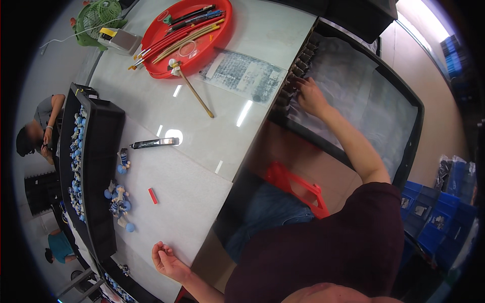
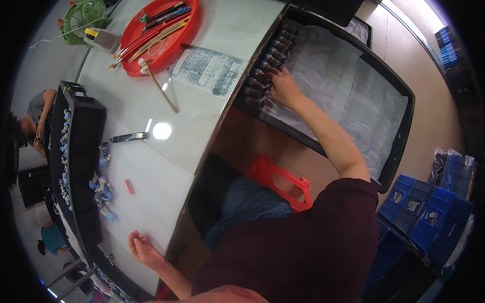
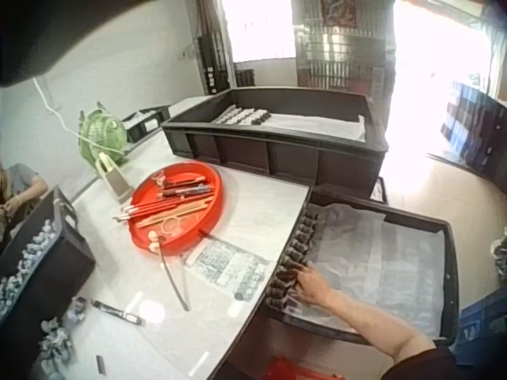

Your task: The person assembles small blue and white figurines by hand at a workbench. They pick up individual parts, connect them, and place the completed units into a black tray. The process involves repetitive picking, joining, and placing of the small components.

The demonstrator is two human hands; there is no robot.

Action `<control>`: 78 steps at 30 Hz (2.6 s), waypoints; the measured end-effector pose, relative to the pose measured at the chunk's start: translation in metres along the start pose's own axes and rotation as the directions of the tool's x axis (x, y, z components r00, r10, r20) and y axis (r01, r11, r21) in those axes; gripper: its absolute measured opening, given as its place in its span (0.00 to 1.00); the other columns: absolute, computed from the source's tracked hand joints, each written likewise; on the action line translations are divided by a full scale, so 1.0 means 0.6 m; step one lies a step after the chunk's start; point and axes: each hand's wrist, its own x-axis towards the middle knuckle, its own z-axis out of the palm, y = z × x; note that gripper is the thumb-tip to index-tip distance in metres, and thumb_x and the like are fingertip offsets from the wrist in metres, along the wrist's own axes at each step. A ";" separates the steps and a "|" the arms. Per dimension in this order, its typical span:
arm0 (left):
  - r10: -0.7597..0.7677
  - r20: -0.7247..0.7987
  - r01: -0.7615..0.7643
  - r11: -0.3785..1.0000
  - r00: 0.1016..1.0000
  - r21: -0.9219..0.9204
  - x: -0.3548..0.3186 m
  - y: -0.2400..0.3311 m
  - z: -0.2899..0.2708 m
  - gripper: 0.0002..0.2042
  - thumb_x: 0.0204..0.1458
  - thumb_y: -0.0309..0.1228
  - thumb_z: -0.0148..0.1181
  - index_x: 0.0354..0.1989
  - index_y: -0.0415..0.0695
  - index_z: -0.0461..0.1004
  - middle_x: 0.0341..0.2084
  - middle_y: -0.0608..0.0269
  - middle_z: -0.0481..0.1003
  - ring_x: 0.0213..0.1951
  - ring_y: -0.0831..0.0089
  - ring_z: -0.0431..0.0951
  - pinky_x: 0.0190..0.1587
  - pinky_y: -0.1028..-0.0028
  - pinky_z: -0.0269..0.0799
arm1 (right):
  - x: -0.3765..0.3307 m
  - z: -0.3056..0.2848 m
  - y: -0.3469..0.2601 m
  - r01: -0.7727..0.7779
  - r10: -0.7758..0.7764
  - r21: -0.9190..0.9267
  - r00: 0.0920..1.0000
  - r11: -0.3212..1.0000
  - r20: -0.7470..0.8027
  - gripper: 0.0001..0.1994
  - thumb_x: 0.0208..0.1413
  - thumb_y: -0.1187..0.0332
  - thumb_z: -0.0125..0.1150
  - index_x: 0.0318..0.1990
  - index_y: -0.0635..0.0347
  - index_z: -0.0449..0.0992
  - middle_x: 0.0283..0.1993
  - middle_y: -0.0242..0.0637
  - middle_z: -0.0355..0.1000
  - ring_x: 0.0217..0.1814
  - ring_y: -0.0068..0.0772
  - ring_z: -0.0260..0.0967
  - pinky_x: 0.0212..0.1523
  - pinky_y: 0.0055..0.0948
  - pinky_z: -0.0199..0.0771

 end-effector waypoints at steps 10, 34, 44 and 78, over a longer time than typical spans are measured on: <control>-0.006 0.001 0.006 1.000 1.000 -0.014 0.001 -0.001 -0.004 0.10 0.53 0.22 0.45 0.43 0.34 0.68 0.38 0.55 0.70 0.34 0.76 0.68 0.35 0.81 0.65 | 0.035 0.006 0.051 -0.071 0.062 -0.062 0.989 0.996 -0.131 0.19 0.41 0.77 0.48 0.45 0.60 0.70 0.54 0.40 0.63 0.50 0.49 0.57 0.51 0.36 0.60; -0.082 -0.096 0.077 0.996 0.992 -0.052 -0.005 0.001 0.000 0.10 0.50 0.19 0.49 0.41 0.33 0.69 0.36 0.54 0.73 0.34 0.74 0.72 0.36 0.78 0.69 | 0.133 -0.036 0.115 -0.159 0.184 0.094 0.837 0.983 -0.515 0.19 0.44 0.71 0.53 0.47 0.64 0.67 0.42 0.48 0.70 0.47 0.50 0.66 0.49 0.37 0.63; -0.115 0.016 0.116 0.985 0.993 -0.130 -0.003 0.022 -0.002 0.09 0.47 0.19 0.55 0.38 0.36 0.71 0.36 0.59 0.73 0.35 0.78 0.72 0.38 0.78 0.69 | 0.040 -0.112 -0.340 0.437 -0.018 0.625 0.828 0.646 -0.560 0.12 0.51 0.81 0.50 0.44 0.70 0.66 0.42 0.42 0.68 0.43 0.27 0.66 0.45 0.22 0.66; -0.158 0.134 0.202 0.871 0.978 -0.448 0.043 0.062 -0.027 0.17 0.54 0.30 0.50 0.51 0.38 0.64 0.40 0.61 0.72 0.41 0.77 0.71 0.44 0.75 0.66 | -0.108 0.035 -0.744 -0.375 -0.507 0.883 0.723 0.283 0.469 0.16 0.52 0.75 0.53 0.49 0.70 0.66 0.41 0.39 0.70 0.42 0.26 0.67 0.43 0.25 0.69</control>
